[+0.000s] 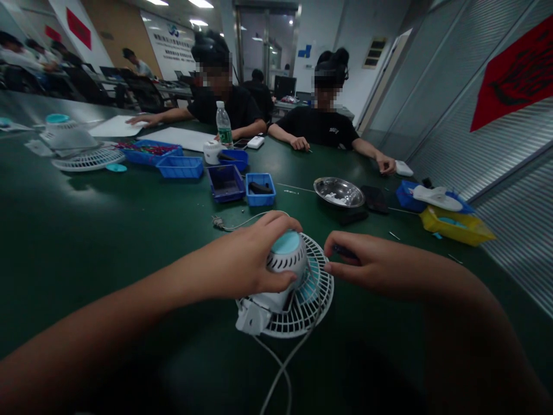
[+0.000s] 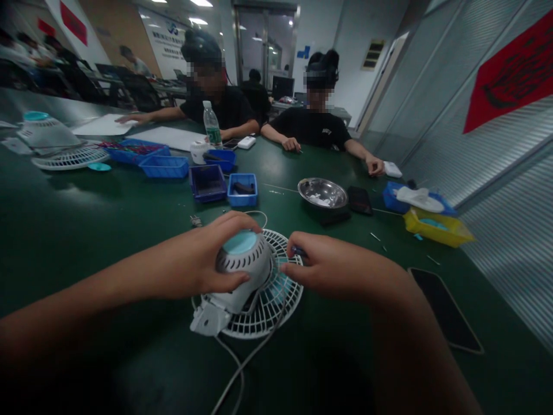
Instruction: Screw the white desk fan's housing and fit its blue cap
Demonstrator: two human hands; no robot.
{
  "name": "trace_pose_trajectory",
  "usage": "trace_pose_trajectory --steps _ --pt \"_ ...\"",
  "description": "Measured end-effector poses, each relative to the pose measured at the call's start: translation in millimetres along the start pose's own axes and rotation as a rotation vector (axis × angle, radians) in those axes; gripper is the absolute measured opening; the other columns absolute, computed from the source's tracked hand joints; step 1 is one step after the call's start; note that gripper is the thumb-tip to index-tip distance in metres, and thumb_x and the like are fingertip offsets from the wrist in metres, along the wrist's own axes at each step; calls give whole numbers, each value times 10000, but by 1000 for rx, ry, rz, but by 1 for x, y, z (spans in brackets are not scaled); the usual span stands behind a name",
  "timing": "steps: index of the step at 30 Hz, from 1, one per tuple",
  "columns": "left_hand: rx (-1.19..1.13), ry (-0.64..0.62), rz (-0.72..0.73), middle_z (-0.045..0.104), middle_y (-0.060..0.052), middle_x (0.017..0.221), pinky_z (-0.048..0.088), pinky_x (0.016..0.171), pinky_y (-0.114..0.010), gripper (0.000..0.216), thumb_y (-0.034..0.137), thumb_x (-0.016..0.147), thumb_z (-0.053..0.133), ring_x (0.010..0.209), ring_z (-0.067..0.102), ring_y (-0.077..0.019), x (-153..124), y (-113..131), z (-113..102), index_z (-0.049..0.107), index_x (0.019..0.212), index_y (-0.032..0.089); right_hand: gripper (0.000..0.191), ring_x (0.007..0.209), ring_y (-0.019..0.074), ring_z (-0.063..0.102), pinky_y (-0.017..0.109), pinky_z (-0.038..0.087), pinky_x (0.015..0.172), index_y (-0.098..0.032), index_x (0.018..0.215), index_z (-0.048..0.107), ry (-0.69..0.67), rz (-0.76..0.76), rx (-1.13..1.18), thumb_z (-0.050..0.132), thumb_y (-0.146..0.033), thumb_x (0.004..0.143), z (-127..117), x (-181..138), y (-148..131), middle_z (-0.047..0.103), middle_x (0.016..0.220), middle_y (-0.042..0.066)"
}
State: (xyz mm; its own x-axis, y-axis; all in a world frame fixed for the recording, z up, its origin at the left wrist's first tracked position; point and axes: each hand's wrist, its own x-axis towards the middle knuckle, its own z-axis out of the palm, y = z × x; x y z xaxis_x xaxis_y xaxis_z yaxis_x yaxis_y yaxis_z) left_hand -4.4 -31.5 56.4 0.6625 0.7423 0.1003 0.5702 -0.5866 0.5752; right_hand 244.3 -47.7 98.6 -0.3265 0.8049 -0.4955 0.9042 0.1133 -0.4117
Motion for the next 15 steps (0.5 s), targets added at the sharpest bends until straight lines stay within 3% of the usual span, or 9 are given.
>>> trace_pose_trajectory --steps 5,11,15 --pt "-21 70 -39 344 -101 1586 588 984 -464 680 329 833 695 1231 630 -318 -9 -13 5 442 1465 322 372 797 211 588 325 459 668 -252 1083 620 -17 -16 10 529 -585 944 2 -1 -3 647 932 32" --pt "48 127 -44 438 -121 1542 576 978 -580 779 431 829 757 1192 653 -363 -11 -23 14 380 1506 352 369 832 230 605 355 477 699 -237 1091 616 -41 -14 13 518 -564 952 4 -1 -9 653 964 49" --pt "-65 221 -56 494 -129 1488 603 936 -525 711 428 846 744 1187 650 -348 -17 -34 5 424 1471 313 371 845 230 613 352 479 709 -245 1096 629 -33 -18 0 515 -569 957 4 -2 -8 661 984 51"
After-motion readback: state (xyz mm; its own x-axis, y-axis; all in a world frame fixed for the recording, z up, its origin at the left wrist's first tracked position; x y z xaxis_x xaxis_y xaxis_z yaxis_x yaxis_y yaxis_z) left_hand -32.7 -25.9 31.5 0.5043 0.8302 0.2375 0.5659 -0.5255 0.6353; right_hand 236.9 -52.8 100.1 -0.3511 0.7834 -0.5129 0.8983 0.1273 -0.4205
